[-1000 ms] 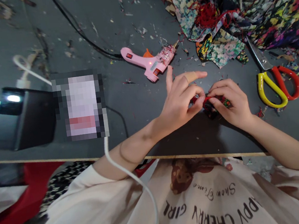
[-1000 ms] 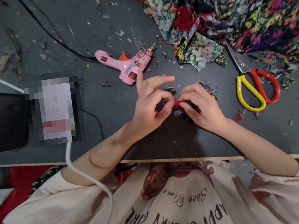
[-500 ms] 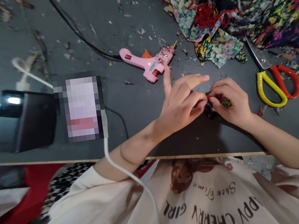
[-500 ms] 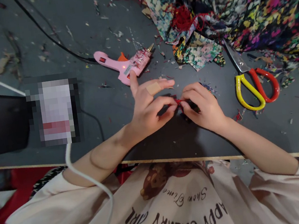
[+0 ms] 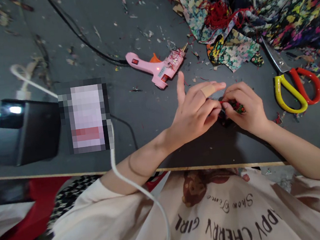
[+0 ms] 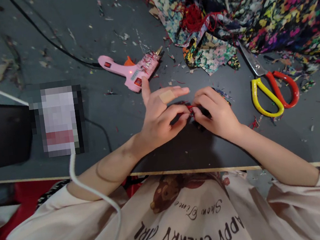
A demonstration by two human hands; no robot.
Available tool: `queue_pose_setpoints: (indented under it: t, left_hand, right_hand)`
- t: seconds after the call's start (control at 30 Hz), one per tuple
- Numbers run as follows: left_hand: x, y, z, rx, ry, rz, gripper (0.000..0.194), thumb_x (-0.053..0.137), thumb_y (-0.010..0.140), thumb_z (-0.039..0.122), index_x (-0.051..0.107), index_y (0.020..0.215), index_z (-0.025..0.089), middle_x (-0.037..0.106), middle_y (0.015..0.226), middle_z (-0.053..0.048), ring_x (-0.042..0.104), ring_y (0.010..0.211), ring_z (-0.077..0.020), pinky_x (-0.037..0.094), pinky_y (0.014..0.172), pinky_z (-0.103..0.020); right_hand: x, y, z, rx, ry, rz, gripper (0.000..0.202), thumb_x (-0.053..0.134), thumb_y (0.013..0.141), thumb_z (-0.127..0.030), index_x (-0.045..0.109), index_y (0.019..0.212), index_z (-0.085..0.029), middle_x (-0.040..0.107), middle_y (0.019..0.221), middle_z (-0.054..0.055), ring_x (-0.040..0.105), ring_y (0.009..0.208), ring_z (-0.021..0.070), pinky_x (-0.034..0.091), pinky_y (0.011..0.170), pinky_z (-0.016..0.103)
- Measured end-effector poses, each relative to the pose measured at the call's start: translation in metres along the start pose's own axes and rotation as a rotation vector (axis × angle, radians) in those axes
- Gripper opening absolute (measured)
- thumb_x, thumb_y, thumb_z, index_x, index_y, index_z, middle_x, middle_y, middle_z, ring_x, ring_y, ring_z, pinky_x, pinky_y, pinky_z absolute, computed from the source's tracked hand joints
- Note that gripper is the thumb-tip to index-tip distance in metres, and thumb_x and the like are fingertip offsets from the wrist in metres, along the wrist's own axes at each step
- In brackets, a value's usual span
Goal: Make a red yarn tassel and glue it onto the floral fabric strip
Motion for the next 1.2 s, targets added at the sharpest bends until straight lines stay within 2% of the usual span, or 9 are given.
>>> queue_pose_setpoints:
  t: [0.37,0.6,0.77,0.9,1.03,1.2]
  left_hand:
    - [0.0017,0.0007,0.0009,0.006,0.088,-0.018,0.014,0.048,0.091,0.024,0.057,0.080,0.024,0.066,0.124,-0.001,0.060,0.117,-0.0200,0.020,0.123,-0.060]
    - [0.0016,0.0005,0.0006,0.003,-0.005,-0.025,0.012,0.049,0.091,0.020,0.056,0.082,0.024,0.064,0.127,-0.002,0.058,0.120,-0.0215,0.013,0.124,-0.061]
    - [-0.0008,0.0009,0.0030,0.029,0.012,0.005,0.011,0.049,0.091,0.020,0.055,0.083,0.024,0.065,0.125,-0.002,0.059,0.119,-0.0212,0.016,0.123,-0.061]
    - [0.0011,0.0012,0.0017,0.002,0.022,-0.034,0.012,0.048,0.092,0.021,0.055,0.082,0.023,0.065,0.126,-0.003,0.059,0.119,-0.0216,0.019,0.122,-0.063]
    - [-0.0015,0.0019,0.0041,0.031,0.045,0.003,0.011,0.050,0.092,0.020,0.053,0.082,0.023,0.066,0.124,-0.003,0.060,0.116,-0.0211,0.024,0.120,-0.063]
    - [-0.0035,0.0027,0.0051,0.037,0.027,0.025,0.009,0.052,0.091,0.018,0.052,0.083,0.022,0.067,0.122,-0.004,0.061,0.116,-0.0211,0.024,0.119,-0.062]
  right_hand:
    - [0.0018,-0.0013,0.0030,0.021,0.000,0.010,0.011,0.053,0.085,-0.011,0.056,0.084,-0.022,0.062,0.084,0.003,0.061,0.079,0.0166,0.051,0.070,0.031]
    - [0.0010,-0.0005,0.0022,0.011,-0.009,0.003,0.012,0.054,0.085,-0.010,0.054,0.083,-0.022,0.061,0.083,0.003,0.062,0.078,0.0154,0.052,0.068,0.029]
    - [0.0006,-0.0004,0.0014,0.007,-0.006,0.002,0.011,0.054,0.084,-0.010,0.054,0.083,-0.021,0.061,0.083,0.004,0.061,0.078,0.0151,0.051,0.068,0.029]
    - [0.0004,-0.0005,0.0018,0.011,-0.015,0.006,0.011,0.054,0.085,-0.012,0.054,0.083,-0.022,0.062,0.083,0.003,0.061,0.079,0.0158,0.051,0.067,0.030]
    - [0.0001,-0.0007,0.0020,0.007,-0.004,0.009,0.011,0.055,0.085,-0.011,0.055,0.084,-0.022,0.062,0.084,0.003,0.061,0.079,0.0158,0.050,0.068,0.030]
    - [-0.0009,-0.0005,0.0025,0.025,-0.001,0.007,0.012,0.056,0.084,-0.010,0.056,0.084,-0.022,0.063,0.084,0.003,0.062,0.080,0.0159,0.051,0.070,0.030]
Point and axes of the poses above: each hand's wrist, its own y-axis towards the middle knuckle, its own x-axis out of the palm, z = x × y, the point moved 7 cm from there along y, towards the middle knuckle
